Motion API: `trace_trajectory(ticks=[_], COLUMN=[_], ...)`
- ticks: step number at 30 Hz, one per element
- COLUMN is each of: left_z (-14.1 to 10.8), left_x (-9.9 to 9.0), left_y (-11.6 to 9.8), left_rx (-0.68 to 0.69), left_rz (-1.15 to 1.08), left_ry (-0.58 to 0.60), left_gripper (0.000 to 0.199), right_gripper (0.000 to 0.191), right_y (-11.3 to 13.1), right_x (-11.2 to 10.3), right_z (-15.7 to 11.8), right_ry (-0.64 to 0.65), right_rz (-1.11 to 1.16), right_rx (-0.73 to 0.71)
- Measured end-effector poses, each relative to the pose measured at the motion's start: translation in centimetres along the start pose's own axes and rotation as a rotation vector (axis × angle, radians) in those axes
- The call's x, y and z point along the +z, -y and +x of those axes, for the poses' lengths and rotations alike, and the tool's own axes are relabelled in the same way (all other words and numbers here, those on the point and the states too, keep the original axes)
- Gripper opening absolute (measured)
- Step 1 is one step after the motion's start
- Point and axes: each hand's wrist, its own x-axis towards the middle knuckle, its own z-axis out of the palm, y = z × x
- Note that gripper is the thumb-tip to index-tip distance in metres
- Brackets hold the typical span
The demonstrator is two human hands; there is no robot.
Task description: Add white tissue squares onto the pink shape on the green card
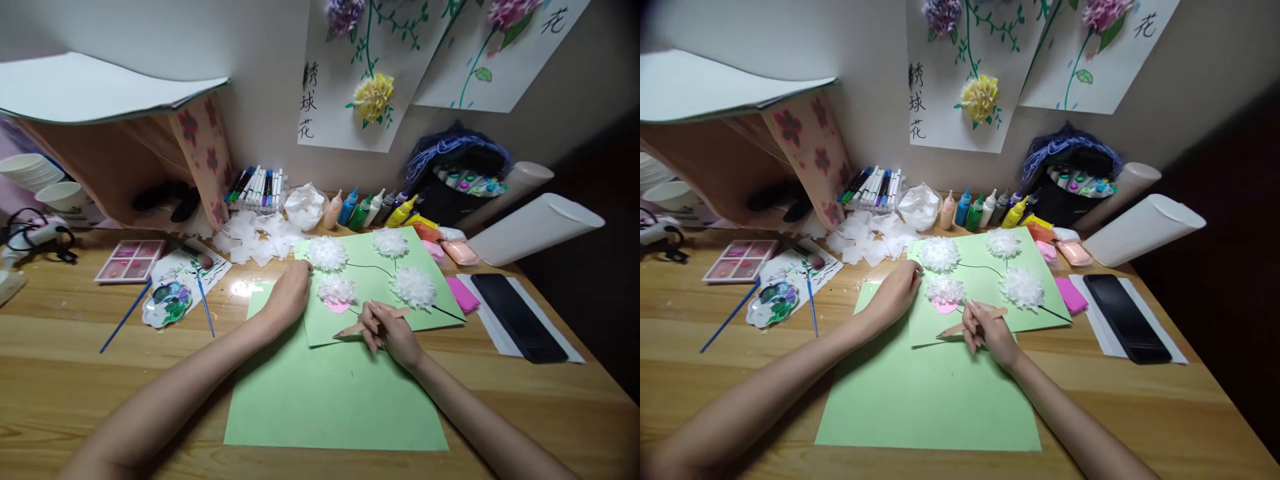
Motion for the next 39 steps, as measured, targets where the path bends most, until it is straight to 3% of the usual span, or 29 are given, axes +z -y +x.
trace_trajectory(ticks=[6,10,17,22,25,28,30,33,36,39], left_z=[2.1,2.6,2.9,3.4,3.6,3.2,2.6,1.2,-0.1,-0.8], left_x=[-4.4,-5.0,-5.5,-7.1,-8.1,-9.0,-9.2,-8.4,-6.0,-2.8], left_y=[2.6,4.1,4.8,5.1,4.5,2.7,0.8,-2.3,-4.4,-5.0], left_rx=[-0.151,-0.257,-0.3,-0.258,-0.241,-0.165,-0.073,0.058,0.167,0.231], left_rz=[0.347,0.459,0.356,0.133,-0.051,-0.09,-0.126,-0.292,-0.37,-0.253], left_ry=[-0.196,-0.22,-0.159,-0.21,-0.219,-0.238,-0.188,0.052,0.318,0.362], left_gripper=[0.018,0.03,0.016,0.017,0.018,0.016,0.017,0.021,0.021,0.018], right_gripper=[0.046,0.046,0.045,0.046,0.046,0.045,0.046,0.047,0.046,0.047], right_y=[-0.1,-0.4,-0.8,-0.7,-0.6,-0.6,-0.6,-0.6,-0.6,-0.8], right_x=[1.7,1.8,1.3,1.3,1.4,1.5,1.6,1.6,1.3,0.7], right_z=[-0.1,-0.1,-0.2,-0.2,-0.2,-0.5,-0.8,-1.3,-1.5,-1.8], right_ry=[0.008,-0.018,-0.037,-0.044,-0.036,-0.03,-0.077,-0.289,-0.54,-0.654], right_rz=[0.043,0.051,0.079,0.058,0.065,0.038,0.003,-0.029,-0.088,-0.204], right_rx=[0.048,0.038,0.031,0.024,0.018,-0.012,-0.073,-0.241,-0.424,-0.567])
